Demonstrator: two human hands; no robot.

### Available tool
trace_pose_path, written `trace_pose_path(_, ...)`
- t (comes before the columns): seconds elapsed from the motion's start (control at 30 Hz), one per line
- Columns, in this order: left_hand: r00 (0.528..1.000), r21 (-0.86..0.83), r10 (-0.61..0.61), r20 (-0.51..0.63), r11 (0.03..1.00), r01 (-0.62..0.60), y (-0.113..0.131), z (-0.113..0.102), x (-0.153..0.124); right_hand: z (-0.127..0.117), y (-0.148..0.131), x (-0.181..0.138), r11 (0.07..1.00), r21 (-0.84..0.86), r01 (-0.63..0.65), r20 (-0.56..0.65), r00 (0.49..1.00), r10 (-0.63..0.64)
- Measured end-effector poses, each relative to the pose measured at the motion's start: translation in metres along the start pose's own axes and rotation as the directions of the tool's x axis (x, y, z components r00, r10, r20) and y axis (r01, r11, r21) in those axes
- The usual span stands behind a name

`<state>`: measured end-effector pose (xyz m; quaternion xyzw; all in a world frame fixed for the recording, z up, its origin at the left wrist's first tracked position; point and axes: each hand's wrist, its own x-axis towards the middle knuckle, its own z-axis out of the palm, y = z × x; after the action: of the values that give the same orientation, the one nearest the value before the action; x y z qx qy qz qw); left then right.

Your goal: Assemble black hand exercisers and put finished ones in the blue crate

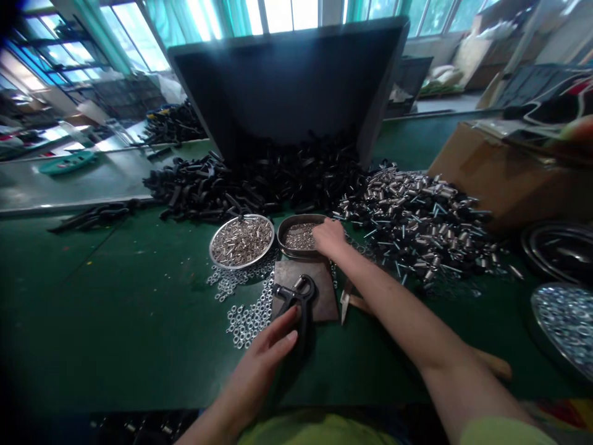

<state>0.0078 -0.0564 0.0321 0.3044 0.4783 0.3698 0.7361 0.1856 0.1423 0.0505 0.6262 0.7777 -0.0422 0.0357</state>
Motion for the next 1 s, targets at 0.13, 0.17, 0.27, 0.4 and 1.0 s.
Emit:
trace_pose_path(0.13, 0.933, 0.492, 0.349, 0.085, 0.8, -0.344, 0.032, -0.009, 0.034, 0.006, 0.0, 0.009, 0.999, -0.003, -0.037, 0.072, 0.997, 0.037)
trace_pose_path(0.17, 0.894, 0.6, 0.427, 0.135, 0.683, -0.417, 0.042, -0.009, 0.05, 0.007, 0.001, 0.008, 0.999, 0.005, -0.049, 0.075, 0.996, 0.048)
trace_pose_path(0.27, 0.781, 0.806, 0.543, 0.307, 0.289, -0.517, 0.073, -0.004, 0.108, 0.009, 0.005, 0.002, 0.995, 0.046, -0.085, 0.051, 0.995, 0.083)
trace_pose_path(0.4, 0.851, 0.926, 0.366, 0.376, -0.124, -0.355, 0.102, 0.013, 0.181, 0.011, 0.01, -0.002, 0.981, 0.153, -0.116, -0.045, 0.991, 0.125)
trace_pose_path(1.0, 0.883, 0.934, 0.44, 0.162, 0.22, -0.281, 0.113, 0.016, 0.185, 0.012, 0.013, -0.036, 0.522, 0.853, -0.002, -0.1, 0.981, 0.168)
